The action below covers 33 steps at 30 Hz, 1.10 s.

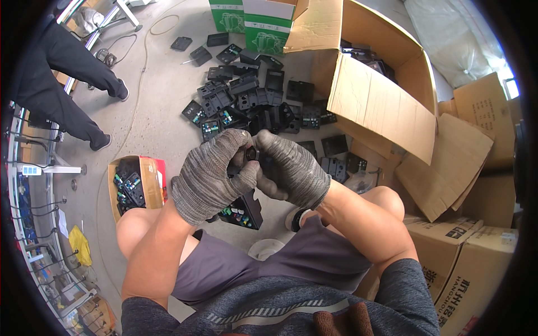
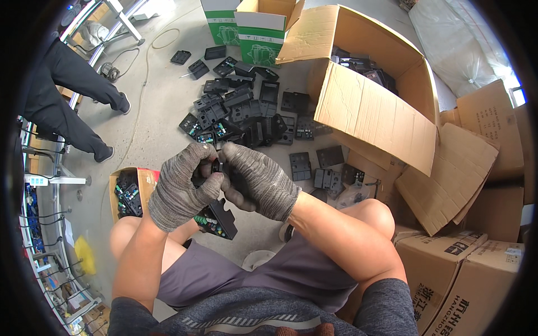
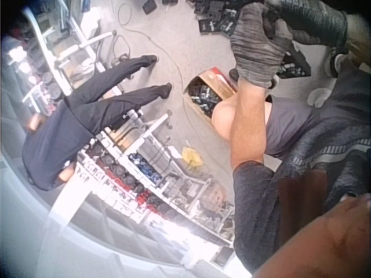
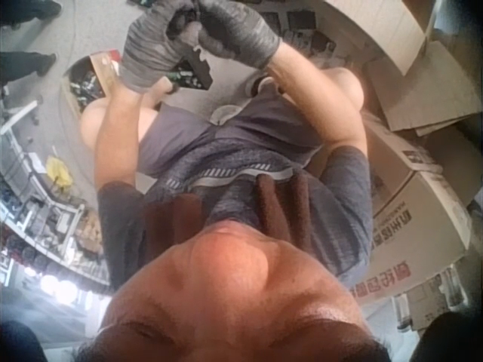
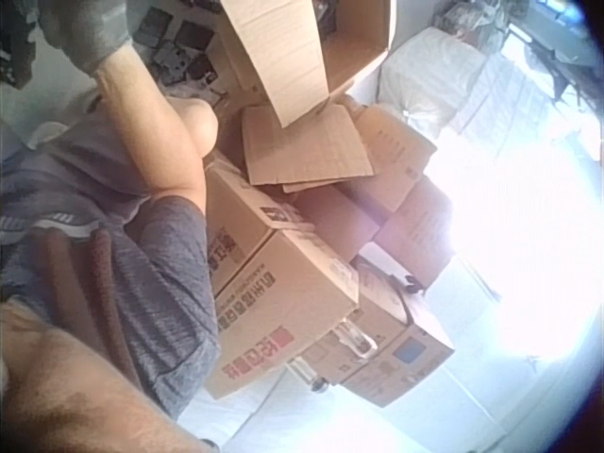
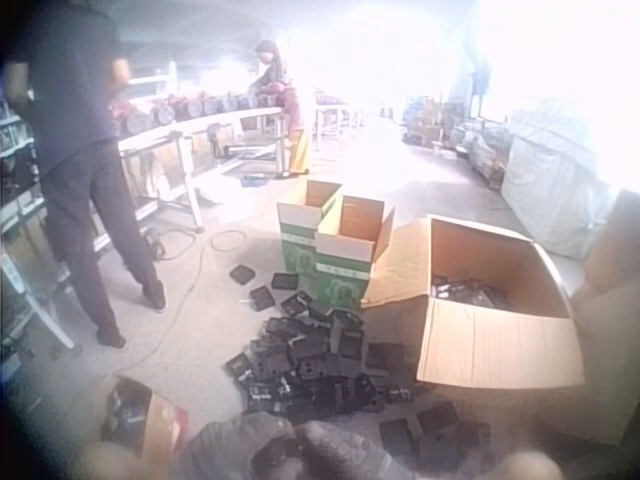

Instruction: The person, wearing gloves, takes circuit boards and inserts them into black plastic housings, securing components by hand while seated on the floor.

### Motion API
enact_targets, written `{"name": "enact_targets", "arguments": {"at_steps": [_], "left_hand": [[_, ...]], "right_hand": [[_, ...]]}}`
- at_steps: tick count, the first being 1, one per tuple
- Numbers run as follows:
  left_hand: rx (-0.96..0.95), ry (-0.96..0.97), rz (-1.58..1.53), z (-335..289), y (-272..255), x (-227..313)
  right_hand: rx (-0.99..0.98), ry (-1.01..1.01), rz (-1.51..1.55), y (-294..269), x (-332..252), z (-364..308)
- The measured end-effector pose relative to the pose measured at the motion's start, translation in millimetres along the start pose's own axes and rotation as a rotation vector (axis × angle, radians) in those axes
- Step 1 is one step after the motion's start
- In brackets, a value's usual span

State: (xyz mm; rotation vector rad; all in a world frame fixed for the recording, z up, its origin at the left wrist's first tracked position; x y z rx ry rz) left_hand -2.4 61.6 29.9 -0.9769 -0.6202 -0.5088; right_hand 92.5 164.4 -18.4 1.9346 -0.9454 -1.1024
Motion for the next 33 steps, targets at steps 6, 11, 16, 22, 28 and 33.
{"name": "enact_targets", "arguments": {"at_steps": [6,11,16,22,28,33], "left_hand": [[-0.014,-0.077,0.037,-4,0,-7],[-0.074,-0.239,-0.086,1,4,-17],[-0.007,-0.565,-0.123,-6,-9,-47],[-0.110,-0.536,-0.121,-11,8,-63],[-0.206,-0.783,-0.531,-7,12,-61],[0.221,-0.592,-0.688,3,-8,-64]], "right_hand": [[0.315,-0.052,-0.554,-4,-18,-12],[0.470,-0.050,-0.613,-11,-19,-15],[0.316,0.003,-0.749,1,-17,-20],[0.203,-0.084,-1.034,-11,3,-10],[0.186,-0.219,-1.400,-10,0,-4],[0.358,-0.305,-1.132,-17,-11,-6]]}}
Point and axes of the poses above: each hand's wrist, its own z-axis towards the middle knuckle, its own y-axis out of the palm, x = y × z, the point moved 5 cm from there along z, towards the middle knuckle, and after that the axes turned 12 degrees about y, right-handed, at the moved point
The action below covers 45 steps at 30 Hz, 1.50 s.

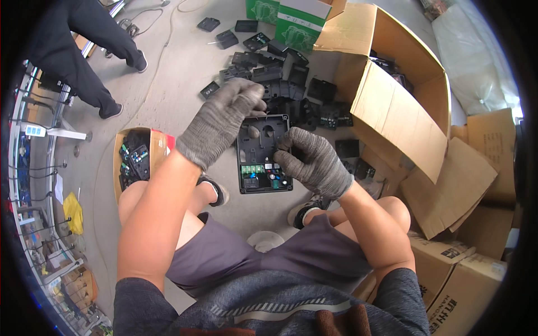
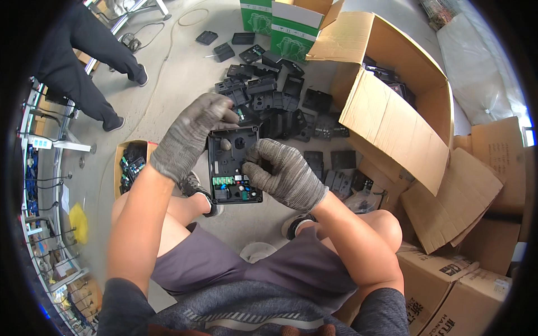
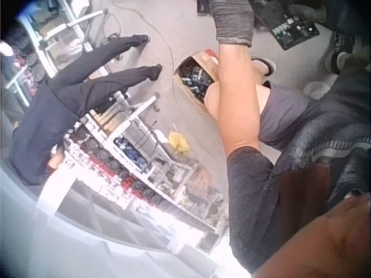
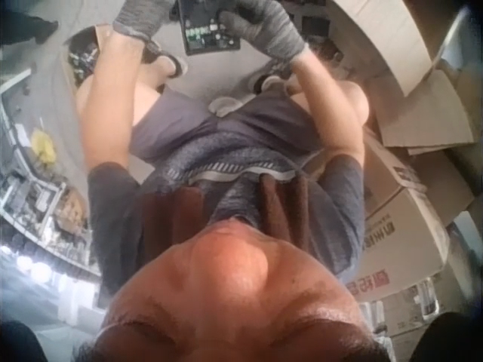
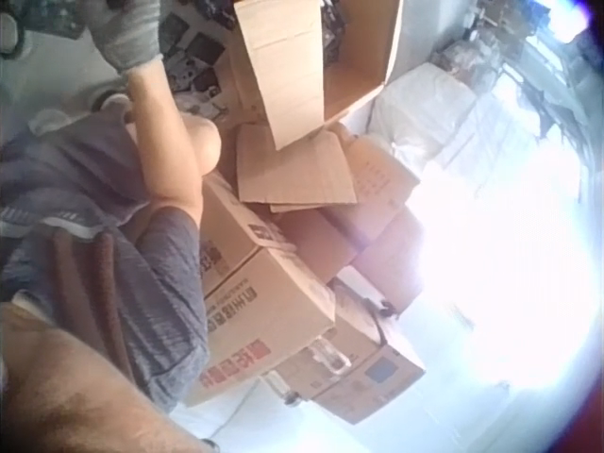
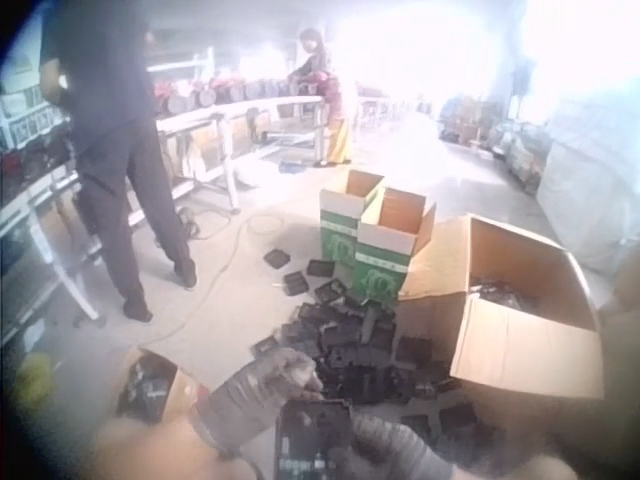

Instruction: The person, wearing gloves, takes circuit boards and inserts them into black plastic housings, securing components by hand while seated on the floor.

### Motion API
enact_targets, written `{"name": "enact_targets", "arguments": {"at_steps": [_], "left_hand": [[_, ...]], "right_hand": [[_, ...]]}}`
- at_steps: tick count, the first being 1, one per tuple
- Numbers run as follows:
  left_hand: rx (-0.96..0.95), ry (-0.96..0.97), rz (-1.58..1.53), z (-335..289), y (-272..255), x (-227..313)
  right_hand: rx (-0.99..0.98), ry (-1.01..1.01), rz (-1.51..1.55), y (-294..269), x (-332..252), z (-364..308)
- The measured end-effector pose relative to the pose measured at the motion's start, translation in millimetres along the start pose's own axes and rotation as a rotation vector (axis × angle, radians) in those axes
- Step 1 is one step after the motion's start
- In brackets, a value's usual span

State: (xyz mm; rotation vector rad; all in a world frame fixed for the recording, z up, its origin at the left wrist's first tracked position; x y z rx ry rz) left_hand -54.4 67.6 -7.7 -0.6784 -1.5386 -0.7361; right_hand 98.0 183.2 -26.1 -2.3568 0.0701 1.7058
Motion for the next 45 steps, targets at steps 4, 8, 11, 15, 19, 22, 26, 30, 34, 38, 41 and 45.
{"name": "enact_targets", "arguments": {"at_steps": [4,8,11,15,19,22,26,30,34,38,41,45], "left_hand": [[0.190,0.011,0.058,-16,-9,-15],[0.026,-0.088,-0.184,-13,-15,-50],[-0.132,-0.016,-0.087,-22,13,-31],[-0.162,-0.237,-0.606,-22,19,-24],[-0.126,-0.064,-0.519,-26,22,-14],[0.049,0.002,-0.429,-24,14,-23],[0.201,0.078,-0.267,-21,-8,-19],[0.119,0.041,-0.039,-19,-16,-17],[-0.041,-0.025,0.071,-26,-1,-17],[-0.121,-0.017,0.090,-28,7,-15],[-0.090,0.038,0.115,-29,11,-12],[0.018,-0.074,-0.094,-28,13,-16]], "right_hand": [[0.255,-0.055,0.004,-4,-5,0],[0.253,-0.025,0.007,-14,-9,4],[0.200,-0.080,-0.037,-13,-17,2],[0.248,-0.166,-0.025,-18,-20,-1],[0.313,-0.071,0.180,-19,-22,-4],[0.292,0.134,0.301,-24,-17,-3],[0.285,0.084,0.276,-41,-12,0],[0.384,-0.378,-0.279,-57,-42,-6],[0.331,-0.361,-0.685,-31,-43,-8],[0.332,-0.323,-0.775,-24,-39,-8],[0.229,-0.192,-0.589,-25,-26,0],[0.176,0.034,-0.347,-26,-16,5]]}}
Point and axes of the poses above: each hand's wrist, its own z-axis towards the middle knuckle, its own y-axis out of the palm, x = y × z, the point moved 5 cm from there along z, towards the middle knuckle, and after that the axes turned 12 degrees about y, right-handed, at the moved point
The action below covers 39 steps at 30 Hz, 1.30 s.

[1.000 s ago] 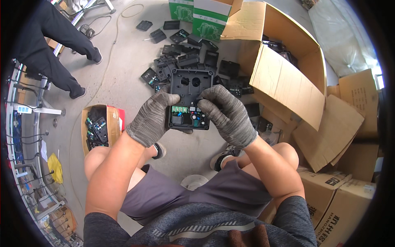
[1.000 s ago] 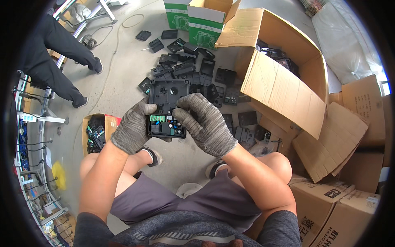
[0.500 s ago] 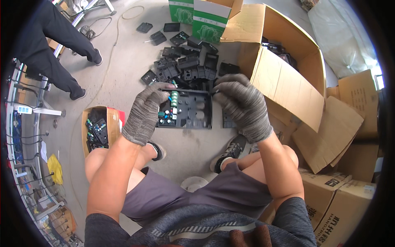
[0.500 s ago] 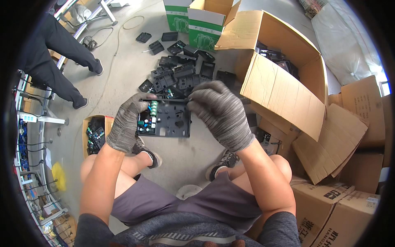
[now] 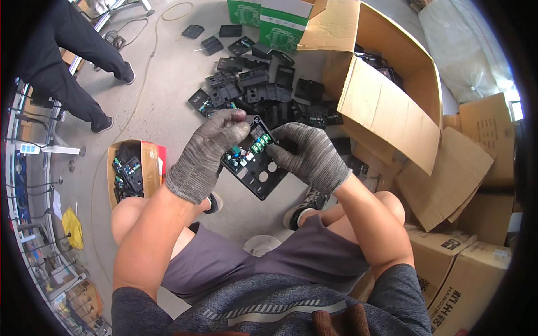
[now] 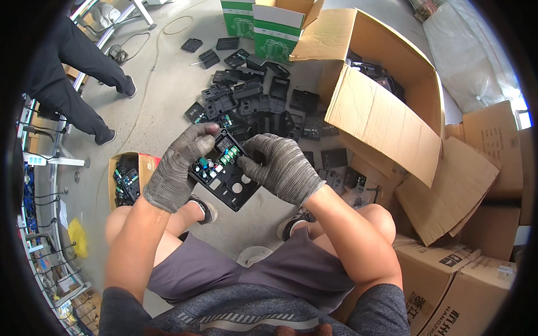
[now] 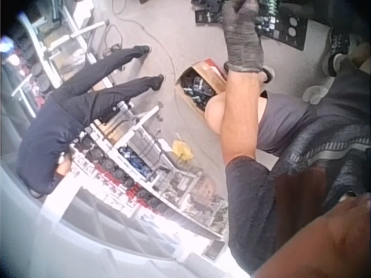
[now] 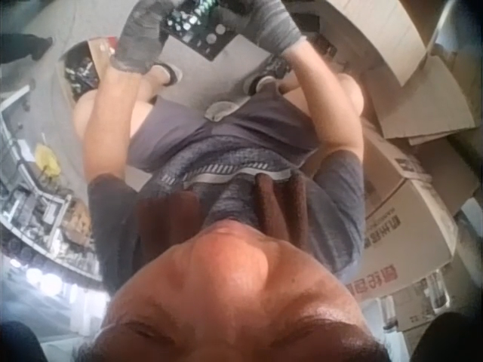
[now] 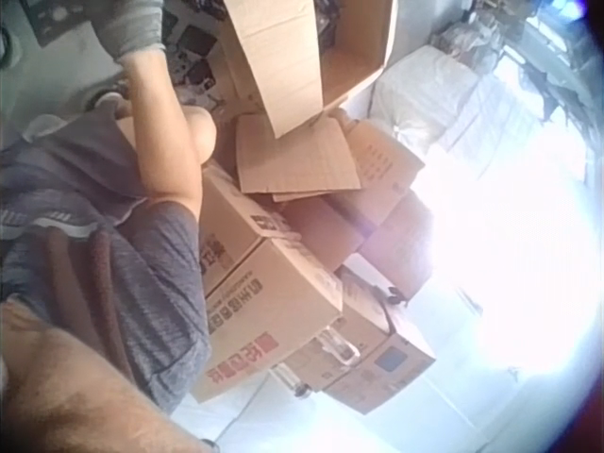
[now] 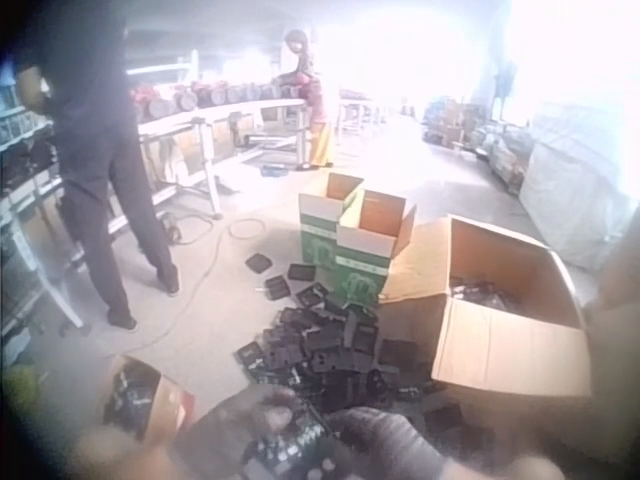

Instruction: The person, wearing gloves, takes circuit boards and inserts them into black plastic housings, securing components by hand while seated on the floor.

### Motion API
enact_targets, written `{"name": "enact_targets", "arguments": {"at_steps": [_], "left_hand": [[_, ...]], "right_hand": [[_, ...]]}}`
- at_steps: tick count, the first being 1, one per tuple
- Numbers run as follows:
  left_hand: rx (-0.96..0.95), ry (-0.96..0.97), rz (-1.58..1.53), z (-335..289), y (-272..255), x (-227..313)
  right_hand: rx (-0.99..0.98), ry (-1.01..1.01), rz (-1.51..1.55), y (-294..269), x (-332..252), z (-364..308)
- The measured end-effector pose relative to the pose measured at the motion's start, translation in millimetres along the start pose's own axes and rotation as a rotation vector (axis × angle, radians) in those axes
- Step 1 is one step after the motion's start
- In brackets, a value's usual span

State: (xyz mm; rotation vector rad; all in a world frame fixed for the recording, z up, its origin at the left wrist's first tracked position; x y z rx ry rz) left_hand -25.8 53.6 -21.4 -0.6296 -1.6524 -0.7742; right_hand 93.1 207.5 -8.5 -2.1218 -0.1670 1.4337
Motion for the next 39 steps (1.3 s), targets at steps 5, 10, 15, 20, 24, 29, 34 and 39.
{"name": "enact_targets", "arguments": {"at_steps": [5,10,15,20,24,29,34,39], "left_hand": [[0.003,0.129,-0.255,-3,-1,-12],[0.015,0.524,0.004,-12,19,12],[0.235,0.082,-0.022,-17,14,-10],[0.122,0.164,0.012,-16,7,-21],[0.103,0.075,0.047,-12,4,-26],[0.164,0.099,-0.057,-11,-2,-28],[0.157,0.083,0.138,-10,-12,-22],[0.192,0.139,0.031,-7,-10,-15]], "right_hand": [[0.152,0.048,0.067,6,-3,-4],[0.158,0.110,0.067,16,-1,-8],[0.138,0.106,0.062,21,1,-6],[0.091,0.059,-0.033,18,-4,-9],[0.078,0.039,0.044,16,-5,-11],[-0.001,0.107,0.155,16,-3,-11],[-0.265,0.246,0.596,13,-9,-17],[-0.157,-0.061,0.585,3,8,-12]]}}
Point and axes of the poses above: each hand's wrist, its own z-axis towards the middle knuckle, its own y-axis out of the palm, x = y × z, the point moved 5 cm from there along z, towards the middle knuckle, and after that the axes turned 12 degrees about y, right-handed, at the moved point
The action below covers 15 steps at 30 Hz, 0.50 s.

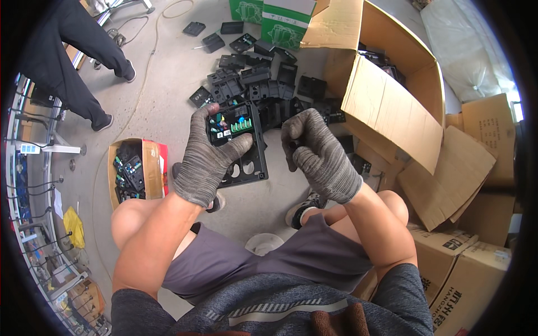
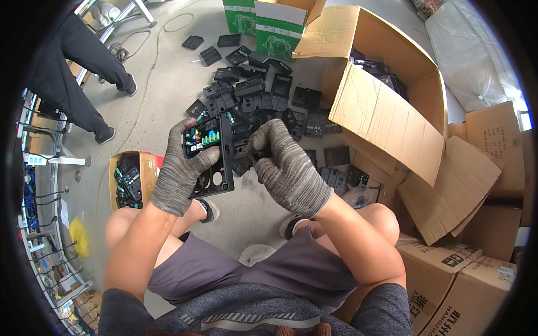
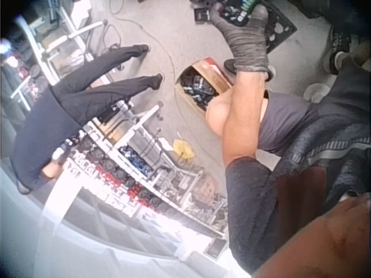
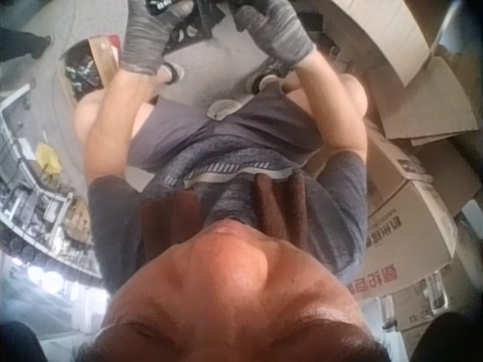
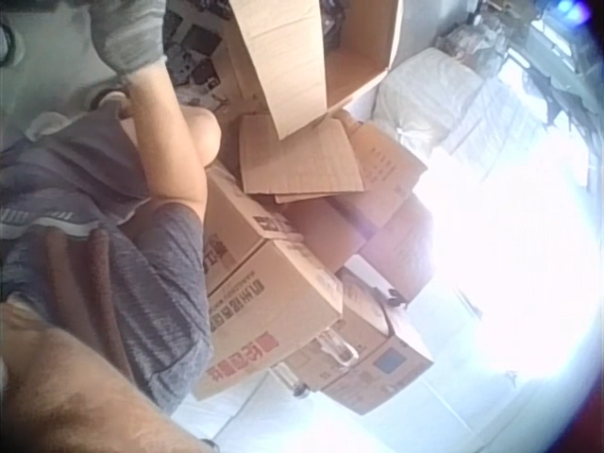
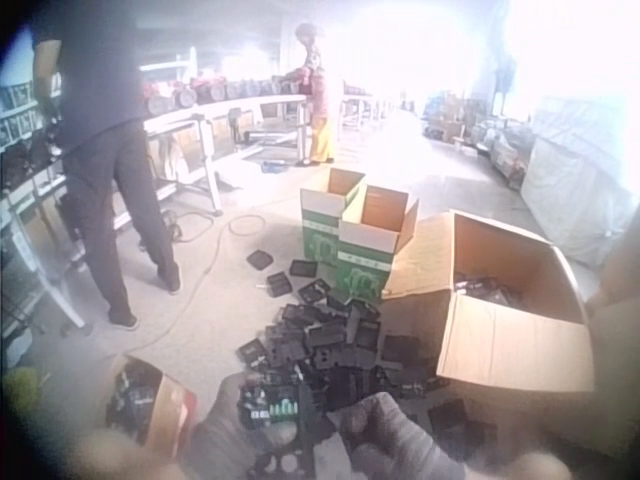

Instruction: The person, wearing gloves, takes circuit boards and inserts them into black plastic housings, securing components by hand while seated on the floor.

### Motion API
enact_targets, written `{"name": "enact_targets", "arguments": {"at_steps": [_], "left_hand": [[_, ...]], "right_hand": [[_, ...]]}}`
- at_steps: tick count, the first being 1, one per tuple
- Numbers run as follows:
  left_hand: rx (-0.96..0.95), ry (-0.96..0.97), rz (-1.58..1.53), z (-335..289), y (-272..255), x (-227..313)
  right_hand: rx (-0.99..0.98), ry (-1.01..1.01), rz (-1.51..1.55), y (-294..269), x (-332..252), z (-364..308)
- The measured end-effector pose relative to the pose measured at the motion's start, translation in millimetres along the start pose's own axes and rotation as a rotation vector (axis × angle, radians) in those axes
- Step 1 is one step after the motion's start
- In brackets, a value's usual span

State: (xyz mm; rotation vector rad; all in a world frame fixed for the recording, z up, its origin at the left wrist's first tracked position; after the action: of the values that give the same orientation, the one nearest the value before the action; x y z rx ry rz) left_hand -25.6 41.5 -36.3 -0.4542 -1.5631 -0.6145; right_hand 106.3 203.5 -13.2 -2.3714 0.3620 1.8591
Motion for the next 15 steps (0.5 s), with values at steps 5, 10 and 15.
{"name": "enact_targets", "arguments": {"at_steps": [5,10,15], "left_hand": [[-0.069,0.131,0.033,2,-1,8],[-0.079,0.130,-0.040,1,3,16],[-0.087,0.149,-0.034,-2,9,22]], "right_hand": [[0.089,-0.067,-0.019,14,-16,-1],[0.170,-0.315,-0.322,9,-32,-4],[0.145,-0.441,-0.477,10,-40,-4]]}}
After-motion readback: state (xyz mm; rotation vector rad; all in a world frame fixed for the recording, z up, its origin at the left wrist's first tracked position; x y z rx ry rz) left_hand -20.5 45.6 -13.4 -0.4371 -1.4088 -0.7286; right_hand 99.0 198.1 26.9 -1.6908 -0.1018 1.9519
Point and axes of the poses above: each hand's wrist, its own z-axis towards the middle knuckle, its own y-axis out of the palm, x = y × z, the point moved 5 cm from there along z, towards the middle knuckle, and after that the axes turned 12 degrees about y, right-handed, at the moved point
